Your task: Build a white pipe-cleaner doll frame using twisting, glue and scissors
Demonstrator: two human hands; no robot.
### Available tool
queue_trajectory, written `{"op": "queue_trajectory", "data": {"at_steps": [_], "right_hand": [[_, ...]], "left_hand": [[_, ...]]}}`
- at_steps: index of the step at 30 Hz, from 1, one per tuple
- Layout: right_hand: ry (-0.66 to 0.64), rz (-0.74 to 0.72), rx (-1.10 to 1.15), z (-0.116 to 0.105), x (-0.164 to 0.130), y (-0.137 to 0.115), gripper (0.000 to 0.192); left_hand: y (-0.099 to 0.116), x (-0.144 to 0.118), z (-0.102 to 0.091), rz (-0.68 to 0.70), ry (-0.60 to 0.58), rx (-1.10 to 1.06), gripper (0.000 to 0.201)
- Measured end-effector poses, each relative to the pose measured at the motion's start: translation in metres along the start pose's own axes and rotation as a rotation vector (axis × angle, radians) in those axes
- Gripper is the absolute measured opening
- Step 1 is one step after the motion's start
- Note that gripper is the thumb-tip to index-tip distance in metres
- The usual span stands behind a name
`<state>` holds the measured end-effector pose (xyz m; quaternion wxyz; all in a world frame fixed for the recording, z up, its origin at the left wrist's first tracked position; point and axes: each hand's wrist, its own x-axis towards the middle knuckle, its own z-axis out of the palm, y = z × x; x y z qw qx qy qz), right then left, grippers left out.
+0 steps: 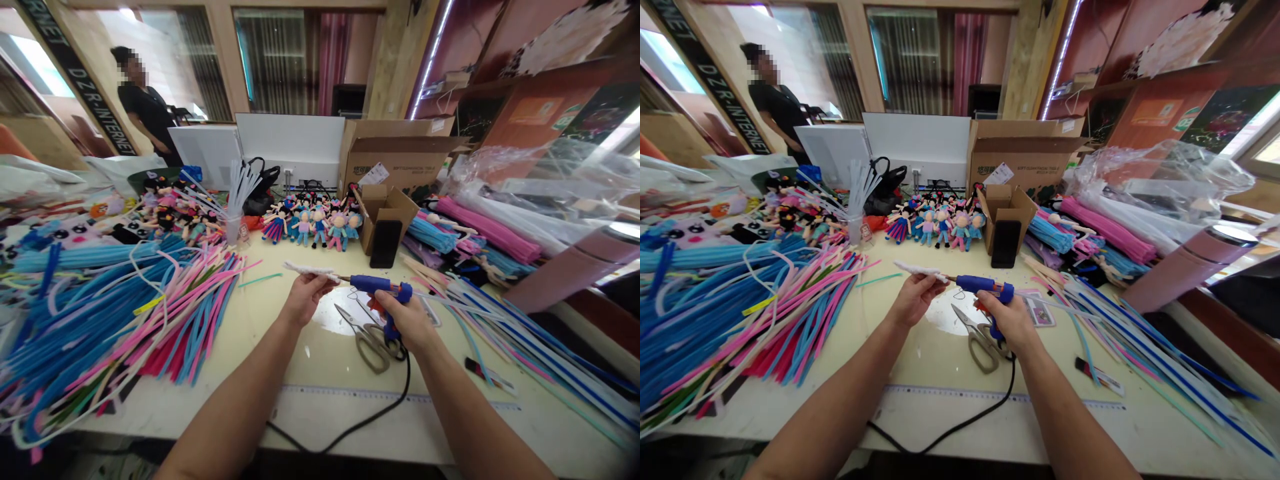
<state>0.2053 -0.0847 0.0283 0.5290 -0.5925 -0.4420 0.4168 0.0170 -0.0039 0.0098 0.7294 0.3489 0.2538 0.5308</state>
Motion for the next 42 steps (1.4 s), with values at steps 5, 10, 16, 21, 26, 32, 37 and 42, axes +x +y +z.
{"op": "queue_trajectory", "data": {"at_steps": [5,10,16,21,26,32,37,42], "right_hand": [[0.009,0.006,-0.009,0.0014,0.0005,0.0049,0.035],[0.005,0.0,-0.068,0.0033,-0.0018,0.002,0.034],[0.012,-0.003,-0.116,-0.0005,-0.0022,0.0034,0.033],[0.029,-0.014,-0.076,-0.0002,-0.0014,0.003,0.032],[0.003,-0.026,-0.092,0.0036,-0.0018,-0.0004,0.033],[0.036,-0.016,-0.087,-0.0017,0.0,0.0047,0.033],[0.016,-0.018,0.007,-0.0022,-0.0012,0.0015,0.034],[0.027,-0.031,-0.005,0.0004,-0.0011,-0.0008,0.033]], "left_hand": [[0.0002,-0.0006,0.0008,-0.02,-0.007,-0.033,0.027],[0.0001,-0.001,0.0015,-0.036,-0.005,-0.059,0.026],[0.002,-0.0006,0.0002,-0.045,0.007,-0.072,0.025],[0.0023,0.0004,-0.0013,-0.041,0.01,-0.063,0.023],[0.0017,0.0004,0.0002,-0.041,0.01,-0.066,0.025],[0.0044,0.0002,-0.0012,-0.033,0.017,-0.048,0.022],[0.003,0.0017,-0.0033,-0.03,0.019,-0.045,0.022],[0.0013,0.0012,-0.0022,-0.028,0.0,-0.048,0.025]]}}
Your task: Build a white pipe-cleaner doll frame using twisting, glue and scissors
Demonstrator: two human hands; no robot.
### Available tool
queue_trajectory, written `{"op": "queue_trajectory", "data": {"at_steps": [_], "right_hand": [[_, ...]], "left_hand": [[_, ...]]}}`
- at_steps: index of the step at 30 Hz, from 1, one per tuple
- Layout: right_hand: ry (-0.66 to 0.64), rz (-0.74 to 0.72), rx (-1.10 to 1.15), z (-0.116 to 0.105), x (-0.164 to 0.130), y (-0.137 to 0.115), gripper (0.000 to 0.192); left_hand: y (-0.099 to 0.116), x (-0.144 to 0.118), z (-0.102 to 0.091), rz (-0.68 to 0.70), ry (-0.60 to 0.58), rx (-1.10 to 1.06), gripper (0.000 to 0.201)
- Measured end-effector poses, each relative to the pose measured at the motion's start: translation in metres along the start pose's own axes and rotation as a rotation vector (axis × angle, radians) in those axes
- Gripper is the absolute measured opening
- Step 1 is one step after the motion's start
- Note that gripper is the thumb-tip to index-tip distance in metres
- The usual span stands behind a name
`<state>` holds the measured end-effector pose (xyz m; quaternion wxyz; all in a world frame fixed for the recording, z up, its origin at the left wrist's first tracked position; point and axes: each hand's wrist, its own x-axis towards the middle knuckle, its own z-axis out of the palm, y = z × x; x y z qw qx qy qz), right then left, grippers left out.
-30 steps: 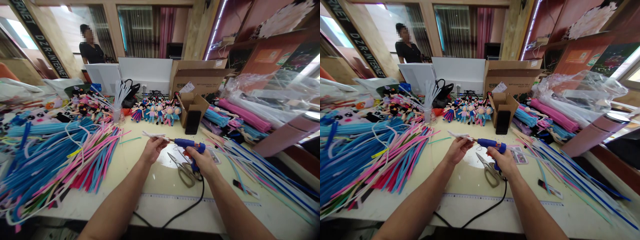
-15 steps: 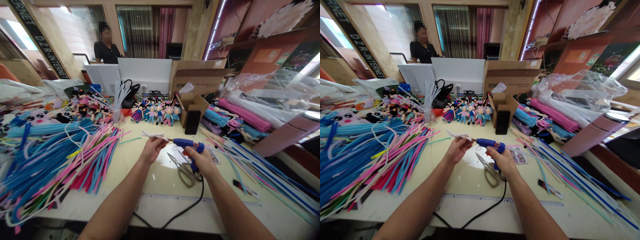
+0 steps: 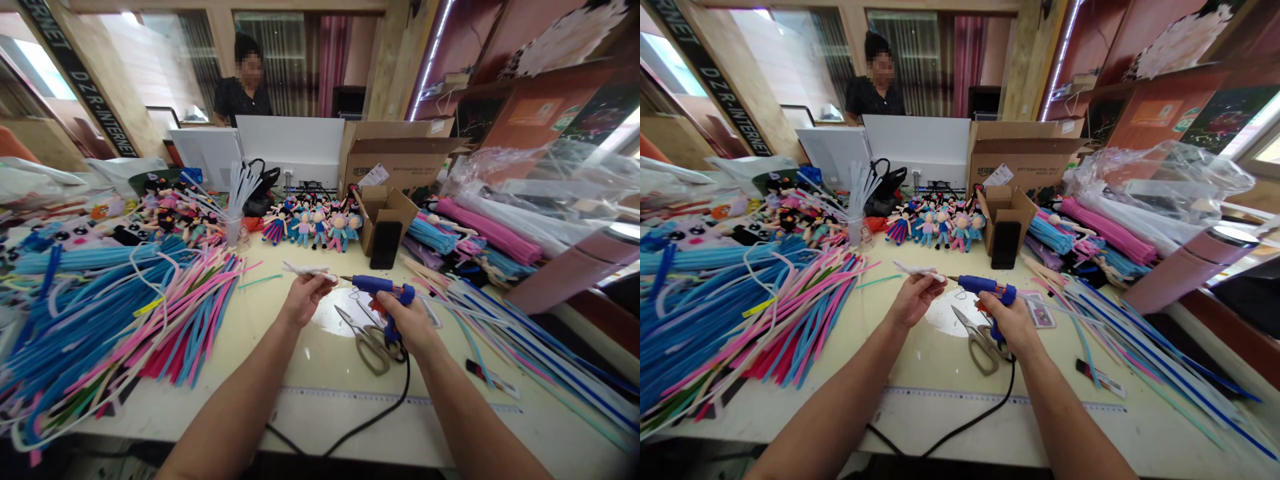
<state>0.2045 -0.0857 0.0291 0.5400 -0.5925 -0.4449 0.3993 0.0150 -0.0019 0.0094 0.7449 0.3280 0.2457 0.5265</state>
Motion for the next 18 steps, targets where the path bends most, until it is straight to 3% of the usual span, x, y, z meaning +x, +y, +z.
{"op": "queue_trajectory", "data": {"at_steps": [8,18], "right_hand": [[-0.019,0.035,-0.034,0.002,0.001,0.004,0.033],[-0.045,-0.051,-0.319,-0.008,-0.005,-0.011,0.029]], "left_hand": [[-0.001,0.0,0.0,0.007,-0.012,0.001,0.026],[0.002,0.0,0.0,0.023,-0.007,0.009,0.026]]}}
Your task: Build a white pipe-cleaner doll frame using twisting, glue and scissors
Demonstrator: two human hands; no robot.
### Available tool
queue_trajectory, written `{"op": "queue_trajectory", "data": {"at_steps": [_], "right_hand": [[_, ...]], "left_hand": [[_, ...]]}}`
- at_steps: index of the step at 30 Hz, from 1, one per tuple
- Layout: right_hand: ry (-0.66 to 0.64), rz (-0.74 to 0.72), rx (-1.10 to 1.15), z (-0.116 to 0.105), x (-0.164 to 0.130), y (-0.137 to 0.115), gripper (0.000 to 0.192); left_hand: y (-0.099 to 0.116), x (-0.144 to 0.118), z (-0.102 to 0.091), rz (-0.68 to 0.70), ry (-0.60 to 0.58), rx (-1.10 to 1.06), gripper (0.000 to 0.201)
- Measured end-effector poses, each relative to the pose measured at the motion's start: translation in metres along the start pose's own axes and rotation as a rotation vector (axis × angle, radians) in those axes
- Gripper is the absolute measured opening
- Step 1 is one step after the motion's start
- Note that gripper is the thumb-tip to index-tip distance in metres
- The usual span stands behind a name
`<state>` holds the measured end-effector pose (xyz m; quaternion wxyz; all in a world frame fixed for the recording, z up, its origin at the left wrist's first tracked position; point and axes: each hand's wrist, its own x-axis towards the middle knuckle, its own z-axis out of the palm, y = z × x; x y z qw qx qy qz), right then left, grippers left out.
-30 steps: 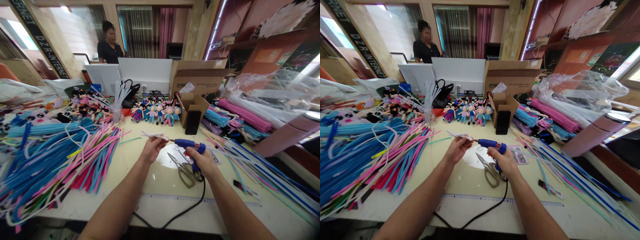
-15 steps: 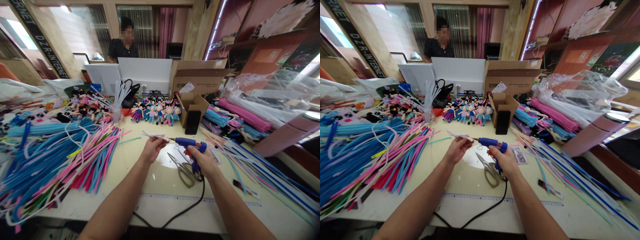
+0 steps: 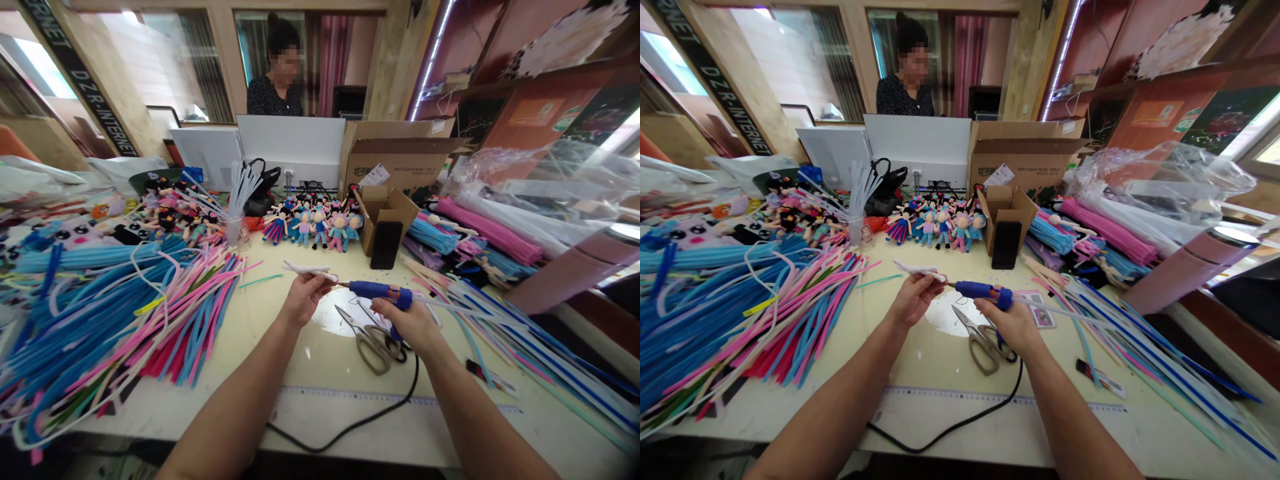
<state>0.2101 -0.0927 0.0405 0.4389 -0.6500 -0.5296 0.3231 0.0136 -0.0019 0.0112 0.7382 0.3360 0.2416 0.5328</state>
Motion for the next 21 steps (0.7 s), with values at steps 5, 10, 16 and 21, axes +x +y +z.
{"op": "queue_trajectory", "data": {"at_steps": [5,10,16,21], "right_hand": [[0.173,0.085,-0.152,-0.024,-0.002,0.013,0.037],[0.297,0.244,-0.328,-0.044,0.001,0.048,0.047],[0.236,0.172,-0.623,-0.046,0.001,0.082,0.047],[0.175,0.034,-0.659,-0.048,-0.003,0.097,0.045]], "left_hand": [[0.0,0.004,-0.004,0.005,0.017,-0.006,0.024],[0.0,0.006,-0.006,0.001,0.023,-0.012,0.023],[0.006,0.005,-0.004,0.026,0.031,-0.011,0.021],[0.022,0.006,-0.004,0.076,0.069,-0.051,0.017]]}}
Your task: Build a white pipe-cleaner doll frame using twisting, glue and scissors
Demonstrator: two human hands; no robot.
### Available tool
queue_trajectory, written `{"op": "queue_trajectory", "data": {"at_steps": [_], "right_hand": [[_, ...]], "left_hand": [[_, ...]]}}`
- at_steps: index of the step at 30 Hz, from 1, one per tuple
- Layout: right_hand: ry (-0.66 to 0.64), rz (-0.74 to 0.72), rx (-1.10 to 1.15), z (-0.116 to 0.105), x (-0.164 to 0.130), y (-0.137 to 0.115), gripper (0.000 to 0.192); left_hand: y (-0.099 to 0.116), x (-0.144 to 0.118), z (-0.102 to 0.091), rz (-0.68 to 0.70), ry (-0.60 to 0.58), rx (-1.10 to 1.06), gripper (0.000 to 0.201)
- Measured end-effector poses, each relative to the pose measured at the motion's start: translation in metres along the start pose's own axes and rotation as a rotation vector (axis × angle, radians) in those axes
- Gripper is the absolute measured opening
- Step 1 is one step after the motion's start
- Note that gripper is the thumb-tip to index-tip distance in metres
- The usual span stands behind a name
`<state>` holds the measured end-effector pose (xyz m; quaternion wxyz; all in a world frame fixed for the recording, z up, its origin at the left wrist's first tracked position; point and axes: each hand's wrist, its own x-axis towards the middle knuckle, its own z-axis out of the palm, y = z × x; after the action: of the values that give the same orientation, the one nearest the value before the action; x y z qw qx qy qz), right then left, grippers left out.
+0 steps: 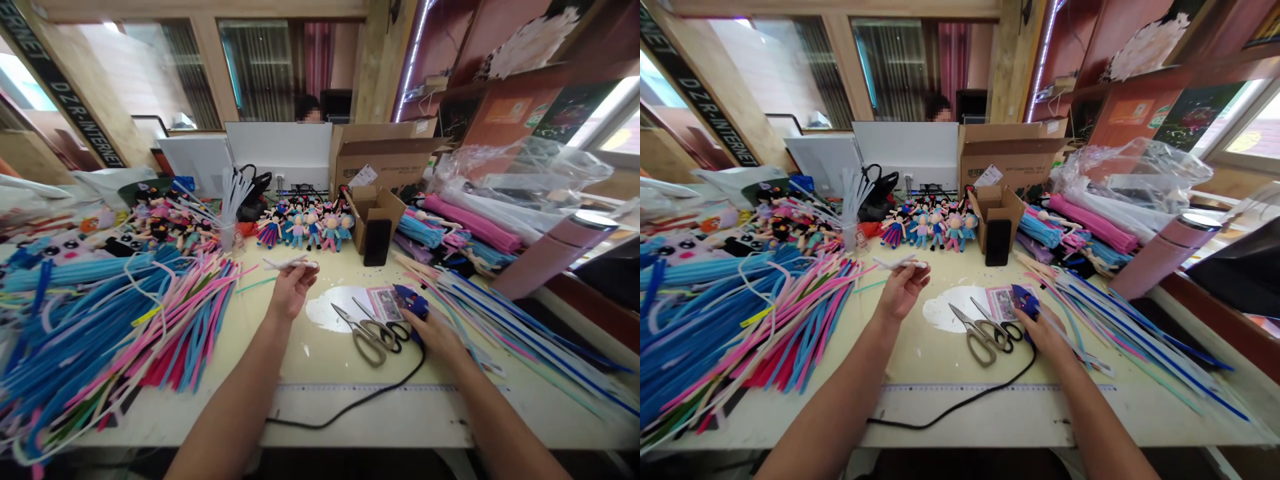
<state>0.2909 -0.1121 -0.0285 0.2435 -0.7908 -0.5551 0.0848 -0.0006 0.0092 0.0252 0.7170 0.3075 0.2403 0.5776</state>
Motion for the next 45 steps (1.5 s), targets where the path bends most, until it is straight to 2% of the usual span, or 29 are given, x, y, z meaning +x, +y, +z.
{"op": "queue_trajectory", "data": {"at_steps": [4,7,10,12,14,16,18,21,24,27,34,39,45], "right_hand": [[-0.007,0.009,-0.008,-0.003,-0.012,0.013,0.045],[0.077,-0.007,-0.033,-0.006,-0.032,0.02,0.044],[0.141,0.03,-0.108,-0.009,-0.057,0.015,0.039],[0.092,-0.031,-0.094,-0.009,-0.069,0.004,0.036],[0.029,-0.178,-0.035,-0.007,-0.073,-0.011,0.031],[-0.015,-0.315,0.001,-0.003,-0.069,-0.028,0.022],[-0.037,-0.394,-0.032,0.002,-0.059,-0.043,0.019],[-0.056,-0.423,-0.154,0.01,-0.043,-0.059,0.019],[-0.072,-0.403,-0.316,0.014,-0.029,-0.071,0.017],[-0.142,-0.345,-0.422,0.016,-0.015,-0.08,0.02],[-0.315,-0.175,-0.42,0.021,0.016,-0.09,0.02],[-0.365,-0.158,-0.374,0.026,0.011,-0.096,0.018],[-0.278,-0.204,-0.342,0.022,-0.008,-0.109,0.025]], "left_hand": [[0.014,0.002,0.003,0.04,-0.008,-0.006,0.014],[0.023,0.003,0.001,0.064,0.0,-0.024,0.012],[0.027,0.004,-0.006,0.08,0.027,-0.046,0.009],[0.026,0.004,-0.013,0.085,0.047,-0.06,0.008],[0.023,0.004,-0.018,0.076,0.062,-0.062,0.007],[0.017,0.004,-0.021,0.049,0.063,-0.044,0.008],[0.01,0.003,-0.023,0.015,0.057,-0.019,0.009],[0.0,0.002,-0.023,-0.035,0.038,0.017,0.01],[-0.005,0.002,-0.023,-0.061,0.01,0.045,0.012],[-0.004,0.001,-0.022,-0.06,-0.003,0.054,0.013],[-0.001,0.0,-0.018,-0.04,0.002,0.059,0.013],[0.007,0.0,-0.012,-0.001,0.003,0.031,0.013],[0.017,-0.003,-0.005,0.01,-0.013,0.048,0.015]]}}
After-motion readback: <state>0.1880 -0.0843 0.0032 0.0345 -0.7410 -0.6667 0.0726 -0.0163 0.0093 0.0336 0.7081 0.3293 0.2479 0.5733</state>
